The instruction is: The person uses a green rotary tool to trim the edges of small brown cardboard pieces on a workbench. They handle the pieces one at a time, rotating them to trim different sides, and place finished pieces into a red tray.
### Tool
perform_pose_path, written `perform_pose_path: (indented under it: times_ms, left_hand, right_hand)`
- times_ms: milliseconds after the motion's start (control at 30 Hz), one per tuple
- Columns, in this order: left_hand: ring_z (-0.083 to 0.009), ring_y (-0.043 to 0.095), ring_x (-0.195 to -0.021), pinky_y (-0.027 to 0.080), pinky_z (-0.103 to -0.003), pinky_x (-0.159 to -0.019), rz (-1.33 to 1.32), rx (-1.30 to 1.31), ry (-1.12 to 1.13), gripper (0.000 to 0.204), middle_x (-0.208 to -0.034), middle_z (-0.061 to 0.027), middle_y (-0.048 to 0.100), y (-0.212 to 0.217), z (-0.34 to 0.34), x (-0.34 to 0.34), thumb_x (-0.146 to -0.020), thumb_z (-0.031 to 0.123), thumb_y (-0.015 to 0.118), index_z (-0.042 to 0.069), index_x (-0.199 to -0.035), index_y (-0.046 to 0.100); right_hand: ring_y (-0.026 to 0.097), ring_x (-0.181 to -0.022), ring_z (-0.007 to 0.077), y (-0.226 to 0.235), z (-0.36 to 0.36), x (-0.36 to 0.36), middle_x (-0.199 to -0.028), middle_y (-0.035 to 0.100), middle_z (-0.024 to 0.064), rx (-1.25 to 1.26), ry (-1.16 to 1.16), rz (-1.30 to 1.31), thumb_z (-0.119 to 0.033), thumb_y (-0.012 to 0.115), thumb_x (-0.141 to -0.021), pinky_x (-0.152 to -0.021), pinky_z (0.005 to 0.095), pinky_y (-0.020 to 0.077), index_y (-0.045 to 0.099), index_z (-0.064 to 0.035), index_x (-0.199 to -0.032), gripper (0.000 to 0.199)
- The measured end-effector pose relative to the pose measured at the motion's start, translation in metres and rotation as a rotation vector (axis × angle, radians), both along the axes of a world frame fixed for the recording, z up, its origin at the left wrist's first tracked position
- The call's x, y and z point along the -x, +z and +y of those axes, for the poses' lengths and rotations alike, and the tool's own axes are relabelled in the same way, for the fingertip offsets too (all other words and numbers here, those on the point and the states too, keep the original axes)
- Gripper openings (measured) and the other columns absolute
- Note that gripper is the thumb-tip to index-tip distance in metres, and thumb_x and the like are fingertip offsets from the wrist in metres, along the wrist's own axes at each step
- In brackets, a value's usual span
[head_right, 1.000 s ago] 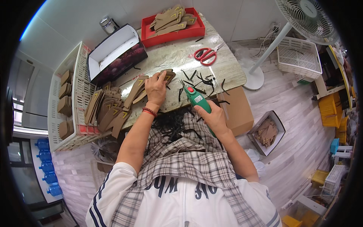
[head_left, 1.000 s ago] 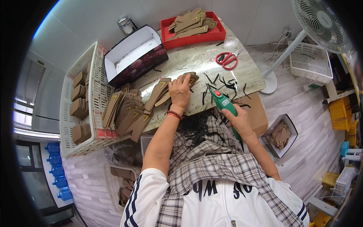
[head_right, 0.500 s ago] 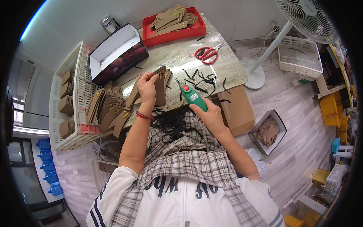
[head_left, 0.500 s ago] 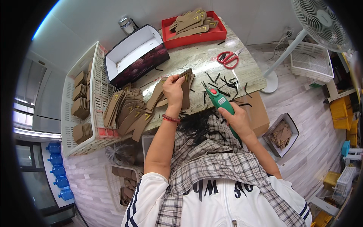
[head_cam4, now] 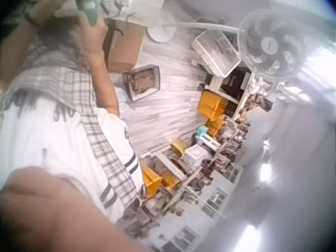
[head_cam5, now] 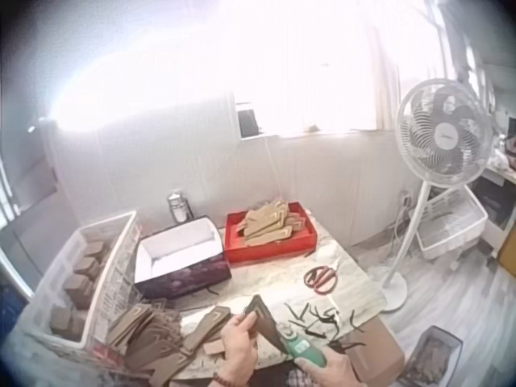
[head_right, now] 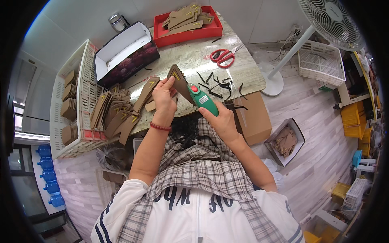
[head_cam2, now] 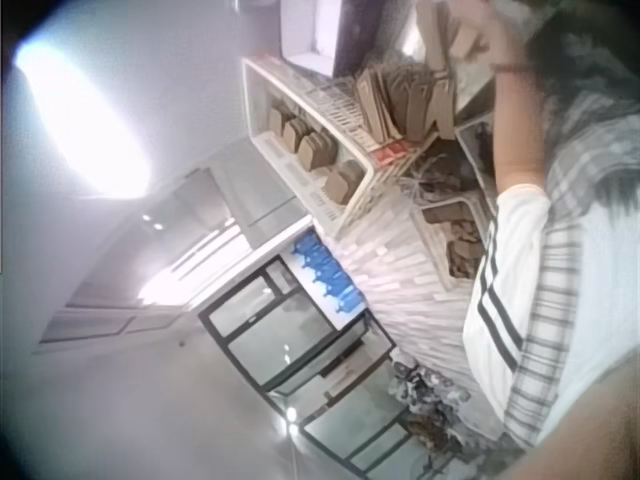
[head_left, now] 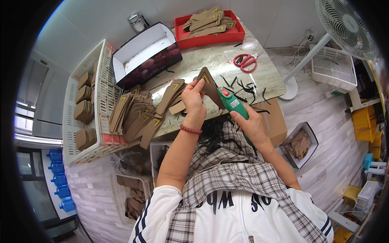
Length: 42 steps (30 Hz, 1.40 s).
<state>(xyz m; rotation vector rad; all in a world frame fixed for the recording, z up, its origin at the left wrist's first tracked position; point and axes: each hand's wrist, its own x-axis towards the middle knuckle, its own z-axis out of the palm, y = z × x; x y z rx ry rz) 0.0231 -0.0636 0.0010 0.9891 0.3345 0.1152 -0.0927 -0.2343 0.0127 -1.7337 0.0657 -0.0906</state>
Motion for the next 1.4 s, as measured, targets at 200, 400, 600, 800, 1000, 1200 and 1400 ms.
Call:
perform_pose_path:
  times_ms: [200,400,600,800,1000,1200,1400]
  left_hand:
    - [-0.0076,0.058,-0.071,0.042,-0.026,-0.068,0.03,-0.005,-0.096,0.012,-0.084,0.0023,0.069,-0.013,-0.006,0.007,-0.087,0.015,0.073,0.011,-0.095,0.064]
    - [-0.0098,0.061,-0.074,0.045,-0.026,-0.071,0.03,-0.021,-0.161,0.011,-0.085,-0.0007,0.069,-0.013,-0.013,0.018,-0.088,0.014,0.07,0.007,-0.095,0.065]
    - [-0.0091,0.059,-0.07,0.047,-0.023,-0.067,-0.034,-0.021,-0.193,0.008,-0.081,-0.0012,0.067,-0.017,-0.016,0.026,-0.086,0.005,0.071,0.004,-0.09,0.063]
    - [-0.0065,0.057,-0.072,0.047,-0.021,-0.067,-0.183,-0.157,-0.169,0.007,-0.083,-0.0006,0.066,-0.008,-0.008,0.025,-0.086,0.002,0.07,0.0,-0.091,0.065]
    - [-0.0067,0.062,-0.074,0.05,-0.021,-0.067,-0.268,-0.317,-0.197,0.011,-0.089,-0.0036,0.069,0.003,0.008,0.017,-0.088,0.001,0.068,-0.002,-0.098,0.066]
    - [-0.0063,0.062,-0.073,0.051,-0.021,-0.066,-0.297,-0.469,-0.248,0.008,-0.086,-0.0026,0.068,0.016,0.017,0.014,-0.088,0.002,0.067,-0.003,-0.095,0.066]
    - [-0.0048,0.057,-0.071,0.047,-0.021,-0.065,-0.293,-0.571,-0.314,0.013,-0.08,-0.0007,0.067,0.021,0.028,0.008,-0.086,0.006,0.068,-0.005,-0.093,0.068]
  right_hand:
    - [0.049,-0.048,0.0053,0.002,0.001,0.001,-0.06,0.055,-0.0002,-0.013,-0.041,-0.002,-0.03,0.073,-0.087,-0.045,0.0244,0.0405,0.065,0.0012,-0.106,0.037]
    - [0.05,-0.049,0.005,0.001,0.001,0.002,-0.064,0.058,-0.0001,-0.021,-0.059,-0.007,-0.029,0.073,-0.087,-0.045,0.0236,0.0406,0.064,0.0024,-0.109,0.039]
    - [0.051,-0.05,0.0054,0.007,-0.004,-0.001,-0.066,0.06,0.0009,0.015,-0.06,-0.044,-0.027,0.073,-0.088,-0.046,0.0238,0.0414,0.064,0.0016,-0.106,0.035]
    - [0.052,-0.052,0.0056,0.003,-0.013,0.001,-0.066,0.061,0.0013,0.024,-0.057,-0.036,-0.027,0.073,-0.087,-0.048,0.0241,0.0424,0.064,0.0002,-0.105,0.034]
    - [0.052,-0.055,0.0064,0.005,-0.023,0.003,-0.066,0.059,0.0004,0.063,-0.019,0.009,-0.03,0.075,-0.085,-0.051,0.0252,0.0427,0.065,-0.0006,-0.106,0.037]
    - [0.054,-0.059,0.0088,0.006,-0.034,0.003,-0.067,0.061,0.003,0.138,0.026,0.009,-0.032,0.076,-0.084,-0.055,0.027,0.045,0.065,-0.0018,-0.106,0.038]
    - [0.059,-0.065,0.0119,0.013,-0.039,0.002,-0.072,0.064,0.0065,0.204,0.088,-0.01,-0.033,0.076,-0.083,-0.062,0.0296,0.0486,0.065,-0.0021,-0.107,0.041]
